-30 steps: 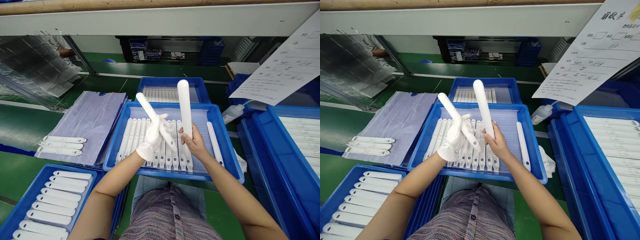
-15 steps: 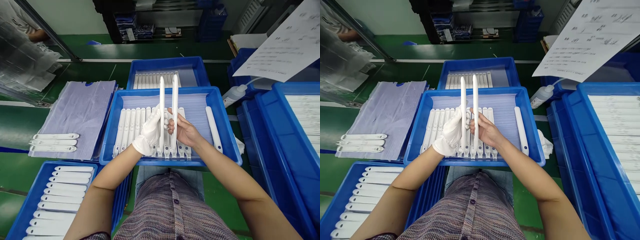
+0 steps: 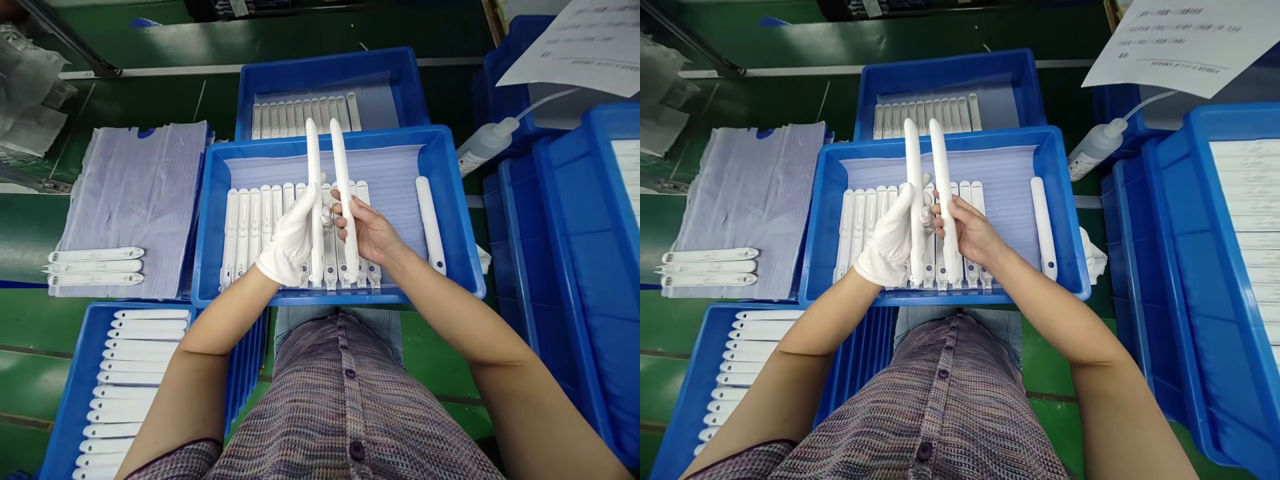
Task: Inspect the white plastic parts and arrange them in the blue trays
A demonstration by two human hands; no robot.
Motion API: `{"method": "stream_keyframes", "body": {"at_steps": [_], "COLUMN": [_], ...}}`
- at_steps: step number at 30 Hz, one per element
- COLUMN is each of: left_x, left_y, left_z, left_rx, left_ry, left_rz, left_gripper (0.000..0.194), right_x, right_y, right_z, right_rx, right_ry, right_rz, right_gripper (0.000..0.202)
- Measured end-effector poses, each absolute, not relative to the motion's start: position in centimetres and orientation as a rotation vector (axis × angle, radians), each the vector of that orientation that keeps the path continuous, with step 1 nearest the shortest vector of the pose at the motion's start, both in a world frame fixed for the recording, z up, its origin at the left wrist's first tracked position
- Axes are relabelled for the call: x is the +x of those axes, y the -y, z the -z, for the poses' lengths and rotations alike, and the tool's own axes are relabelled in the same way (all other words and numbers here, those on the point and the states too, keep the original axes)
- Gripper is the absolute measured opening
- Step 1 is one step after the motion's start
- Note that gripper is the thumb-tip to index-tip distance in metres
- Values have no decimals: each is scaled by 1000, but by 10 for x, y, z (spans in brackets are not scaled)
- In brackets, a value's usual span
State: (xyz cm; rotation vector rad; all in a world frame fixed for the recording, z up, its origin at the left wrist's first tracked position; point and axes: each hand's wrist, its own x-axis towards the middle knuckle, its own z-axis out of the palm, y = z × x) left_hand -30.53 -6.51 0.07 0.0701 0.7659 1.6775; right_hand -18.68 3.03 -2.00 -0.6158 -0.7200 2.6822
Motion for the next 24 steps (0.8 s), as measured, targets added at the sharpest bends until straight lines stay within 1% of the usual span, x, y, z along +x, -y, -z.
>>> {"method": "stream_keyframes", "body": {"at_steps": [4,8,10,12,18,21,24], "left_x": [-307,-308,-308,-308,-306,-304,-305], "left_y": [67,66,65,65,67,66,62], "left_z": [2,0,-2,-3,-5,-4,-1], "left_rx": [76,112,105,106,165,152,153], "left_ry": [-714,-750,-776,-791,-792,-795,-769], "left_rz": [-1638,-1637,-1643,-1657,-1727,-1736,-1759], "left_gripper": [40,49,53,52,41,40,36], "right_x": [-187,-189,-188,-186,-174,-171,-174], "right_y": [-27,-27,-28,-30,-28,-28,-29], "right_z": [20,14,13,15,30,35,40], "right_rx": [-573,-602,-603,-578,-470,-403,-353], "right_ry": [747,638,635,729,1307,1436,1458], "right_rz": [-2600,-2617,-2629,-2609,-2304,-2250,-2249], "right_gripper": [23,12,10,18,70,81,83]}}
